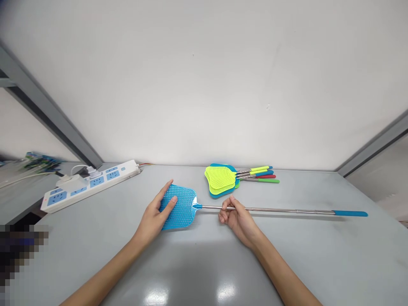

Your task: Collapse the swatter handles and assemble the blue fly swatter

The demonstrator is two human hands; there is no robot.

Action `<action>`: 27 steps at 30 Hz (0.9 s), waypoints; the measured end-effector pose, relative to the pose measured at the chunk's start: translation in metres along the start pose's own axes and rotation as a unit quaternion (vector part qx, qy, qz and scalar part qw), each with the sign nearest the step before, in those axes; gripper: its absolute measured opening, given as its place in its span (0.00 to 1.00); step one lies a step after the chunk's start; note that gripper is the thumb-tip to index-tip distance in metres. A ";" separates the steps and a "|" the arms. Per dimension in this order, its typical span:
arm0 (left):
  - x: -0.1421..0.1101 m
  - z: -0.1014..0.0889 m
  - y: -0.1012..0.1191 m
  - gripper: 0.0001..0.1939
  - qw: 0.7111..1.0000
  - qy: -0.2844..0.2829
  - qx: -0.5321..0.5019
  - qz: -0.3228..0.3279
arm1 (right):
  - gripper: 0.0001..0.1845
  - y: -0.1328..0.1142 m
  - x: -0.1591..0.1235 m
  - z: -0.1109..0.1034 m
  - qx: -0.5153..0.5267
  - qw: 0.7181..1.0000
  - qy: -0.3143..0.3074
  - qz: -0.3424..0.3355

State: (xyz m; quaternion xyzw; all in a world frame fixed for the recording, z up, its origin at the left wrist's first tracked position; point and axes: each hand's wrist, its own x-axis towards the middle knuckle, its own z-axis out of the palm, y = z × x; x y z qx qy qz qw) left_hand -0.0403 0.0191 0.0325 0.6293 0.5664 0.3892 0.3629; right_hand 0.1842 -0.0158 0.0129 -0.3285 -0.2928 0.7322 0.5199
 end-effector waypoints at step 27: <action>-0.001 0.001 -0.004 0.19 0.998 -0.027 0.000 0.058 | 0.17 -0.001 -0.001 0.001 -0.014 1.000 0.012 -0.008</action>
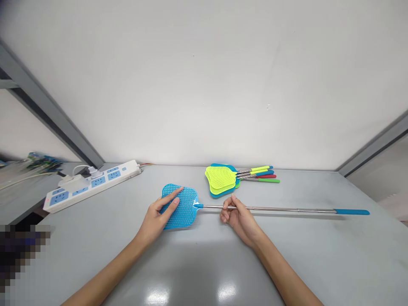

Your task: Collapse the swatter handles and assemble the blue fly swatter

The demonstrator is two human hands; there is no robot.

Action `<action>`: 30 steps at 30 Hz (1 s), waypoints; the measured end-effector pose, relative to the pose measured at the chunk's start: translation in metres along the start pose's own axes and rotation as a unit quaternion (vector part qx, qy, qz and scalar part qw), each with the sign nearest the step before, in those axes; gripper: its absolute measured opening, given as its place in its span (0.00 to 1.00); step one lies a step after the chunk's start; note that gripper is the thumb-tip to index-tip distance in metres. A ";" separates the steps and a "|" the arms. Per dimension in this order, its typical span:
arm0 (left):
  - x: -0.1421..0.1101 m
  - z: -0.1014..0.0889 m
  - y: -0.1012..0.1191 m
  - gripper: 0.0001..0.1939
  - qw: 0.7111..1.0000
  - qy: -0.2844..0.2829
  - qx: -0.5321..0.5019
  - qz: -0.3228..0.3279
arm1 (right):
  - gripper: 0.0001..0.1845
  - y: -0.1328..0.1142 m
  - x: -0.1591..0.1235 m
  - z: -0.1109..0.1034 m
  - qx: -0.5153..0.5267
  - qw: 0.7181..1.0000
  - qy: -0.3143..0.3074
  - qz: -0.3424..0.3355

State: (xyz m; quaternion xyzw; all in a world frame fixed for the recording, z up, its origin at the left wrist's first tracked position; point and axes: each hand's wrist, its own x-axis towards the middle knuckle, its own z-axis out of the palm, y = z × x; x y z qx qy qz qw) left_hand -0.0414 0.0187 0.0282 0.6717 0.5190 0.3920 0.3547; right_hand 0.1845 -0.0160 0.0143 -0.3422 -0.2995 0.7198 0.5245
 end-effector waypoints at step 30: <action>-0.002 0.000 0.006 0.18 0.995 0.045 -0.030 -0.083 | 0.18 -0.002 -0.001 0.006 -0.039 0.999 0.023 -0.006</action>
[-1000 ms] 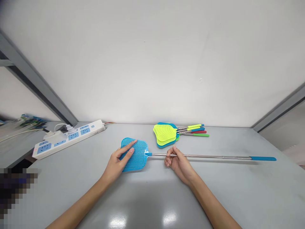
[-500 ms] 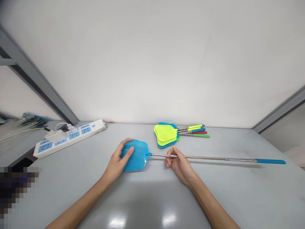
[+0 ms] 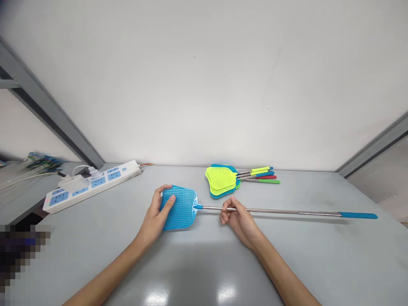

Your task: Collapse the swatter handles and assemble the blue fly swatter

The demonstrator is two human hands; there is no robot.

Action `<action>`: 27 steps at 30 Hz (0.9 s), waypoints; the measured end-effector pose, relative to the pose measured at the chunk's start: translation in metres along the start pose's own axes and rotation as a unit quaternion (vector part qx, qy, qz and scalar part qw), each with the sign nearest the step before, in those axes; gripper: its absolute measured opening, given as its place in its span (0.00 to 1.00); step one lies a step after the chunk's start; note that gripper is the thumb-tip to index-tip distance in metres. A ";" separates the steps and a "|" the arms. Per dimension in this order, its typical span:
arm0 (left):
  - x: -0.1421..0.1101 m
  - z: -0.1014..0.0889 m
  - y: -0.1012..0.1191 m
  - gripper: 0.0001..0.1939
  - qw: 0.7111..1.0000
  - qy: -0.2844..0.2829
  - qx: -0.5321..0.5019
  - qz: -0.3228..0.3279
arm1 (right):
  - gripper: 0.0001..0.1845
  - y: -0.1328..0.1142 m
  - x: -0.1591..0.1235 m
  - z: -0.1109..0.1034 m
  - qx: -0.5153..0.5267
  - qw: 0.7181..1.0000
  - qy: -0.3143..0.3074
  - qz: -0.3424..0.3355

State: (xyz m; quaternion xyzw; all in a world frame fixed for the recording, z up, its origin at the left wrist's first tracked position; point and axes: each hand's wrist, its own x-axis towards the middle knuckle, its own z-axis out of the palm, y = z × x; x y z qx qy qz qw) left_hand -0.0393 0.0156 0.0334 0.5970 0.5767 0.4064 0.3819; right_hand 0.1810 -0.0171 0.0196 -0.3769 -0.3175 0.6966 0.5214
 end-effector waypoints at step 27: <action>-0.001 0.001 -0.001 0.19 1.000 0.001 -0.013 -0.006 | 0.19 0.002 0.001 -0.002 0.010 1.000 0.001 0.010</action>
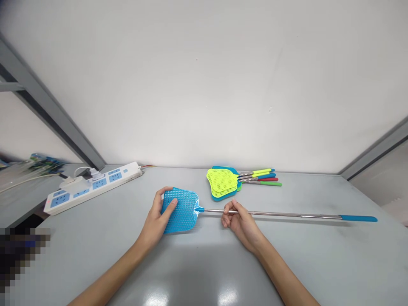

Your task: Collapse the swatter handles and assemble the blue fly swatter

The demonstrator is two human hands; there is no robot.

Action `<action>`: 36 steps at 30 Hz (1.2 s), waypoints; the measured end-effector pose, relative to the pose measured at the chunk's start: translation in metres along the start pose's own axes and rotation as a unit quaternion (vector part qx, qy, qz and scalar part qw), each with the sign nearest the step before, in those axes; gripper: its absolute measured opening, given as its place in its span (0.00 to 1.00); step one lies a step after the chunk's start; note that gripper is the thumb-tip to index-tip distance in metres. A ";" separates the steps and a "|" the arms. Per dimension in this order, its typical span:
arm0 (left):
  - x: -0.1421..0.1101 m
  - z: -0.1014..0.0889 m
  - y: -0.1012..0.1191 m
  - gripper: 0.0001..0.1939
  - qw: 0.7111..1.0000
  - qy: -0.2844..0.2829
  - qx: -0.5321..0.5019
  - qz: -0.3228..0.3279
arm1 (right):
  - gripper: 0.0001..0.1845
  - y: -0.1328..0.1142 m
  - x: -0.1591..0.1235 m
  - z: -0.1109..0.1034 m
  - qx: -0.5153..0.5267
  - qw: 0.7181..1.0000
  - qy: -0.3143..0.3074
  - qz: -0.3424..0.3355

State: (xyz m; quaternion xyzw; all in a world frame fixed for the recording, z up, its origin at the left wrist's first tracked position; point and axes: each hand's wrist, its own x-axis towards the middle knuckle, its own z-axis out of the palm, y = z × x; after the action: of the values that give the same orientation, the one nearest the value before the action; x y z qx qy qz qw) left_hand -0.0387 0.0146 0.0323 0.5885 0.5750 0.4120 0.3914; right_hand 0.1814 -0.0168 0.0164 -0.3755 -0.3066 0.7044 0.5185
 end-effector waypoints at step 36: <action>0.008 -0.007 -0.001 0.23 0.959 -0.150 -0.231 -0.070 | 0.16 0.001 0.001 -0.003 -0.008 0.999 0.014 -0.028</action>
State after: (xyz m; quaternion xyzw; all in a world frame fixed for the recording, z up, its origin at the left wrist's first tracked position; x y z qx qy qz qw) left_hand -0.0452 0.0228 0.0344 0.4956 0.4387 0.4117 0.6265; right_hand 0.1828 -0.0157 0.0139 -0.3807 -0.3153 0.6819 0.5391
